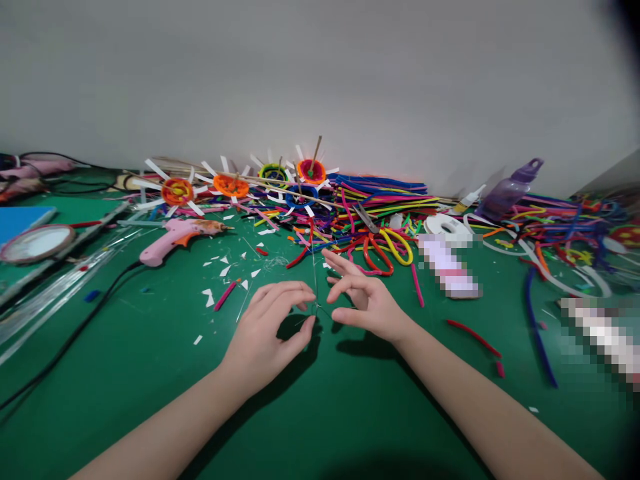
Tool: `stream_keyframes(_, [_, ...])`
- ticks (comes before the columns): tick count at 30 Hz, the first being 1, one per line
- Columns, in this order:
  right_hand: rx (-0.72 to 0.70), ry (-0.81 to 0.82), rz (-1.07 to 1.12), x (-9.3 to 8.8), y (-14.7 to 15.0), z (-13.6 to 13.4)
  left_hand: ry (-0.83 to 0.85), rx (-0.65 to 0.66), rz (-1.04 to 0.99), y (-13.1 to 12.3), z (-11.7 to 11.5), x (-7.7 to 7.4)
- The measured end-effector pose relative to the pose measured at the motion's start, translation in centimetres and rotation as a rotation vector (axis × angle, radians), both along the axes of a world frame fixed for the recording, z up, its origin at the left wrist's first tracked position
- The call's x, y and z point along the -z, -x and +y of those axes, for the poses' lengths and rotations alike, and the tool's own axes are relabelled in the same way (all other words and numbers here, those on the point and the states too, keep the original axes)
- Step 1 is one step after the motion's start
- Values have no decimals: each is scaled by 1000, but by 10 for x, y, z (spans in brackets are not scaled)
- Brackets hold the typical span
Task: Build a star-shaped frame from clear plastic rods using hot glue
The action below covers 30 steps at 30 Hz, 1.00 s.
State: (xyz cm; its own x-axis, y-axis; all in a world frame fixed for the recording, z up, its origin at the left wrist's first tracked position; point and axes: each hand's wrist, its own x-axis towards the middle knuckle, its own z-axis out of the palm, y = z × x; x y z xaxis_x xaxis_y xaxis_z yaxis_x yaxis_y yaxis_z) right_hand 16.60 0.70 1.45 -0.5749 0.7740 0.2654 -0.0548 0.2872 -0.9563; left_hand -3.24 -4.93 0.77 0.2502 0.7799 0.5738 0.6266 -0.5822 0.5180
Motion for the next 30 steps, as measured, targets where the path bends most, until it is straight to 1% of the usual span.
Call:
stream_keyframes(4, [-59,56,24,5,2,4,-14,16,5,0,0,1])
stream_keyframes(11, [-54,161,106,8,5,7,-8,20,6,0,0,1])
stream_keyframes(20, [-34,166,89,10,8,12,-17,30,12,-2,2,1])
stream_keyframes(26, [-81,184,64,10,9,13,-20,25,30,0,1,1])
stream_keyframes(30, [-119,247,92,10,10,14,-31,24,34,-1,1,1])
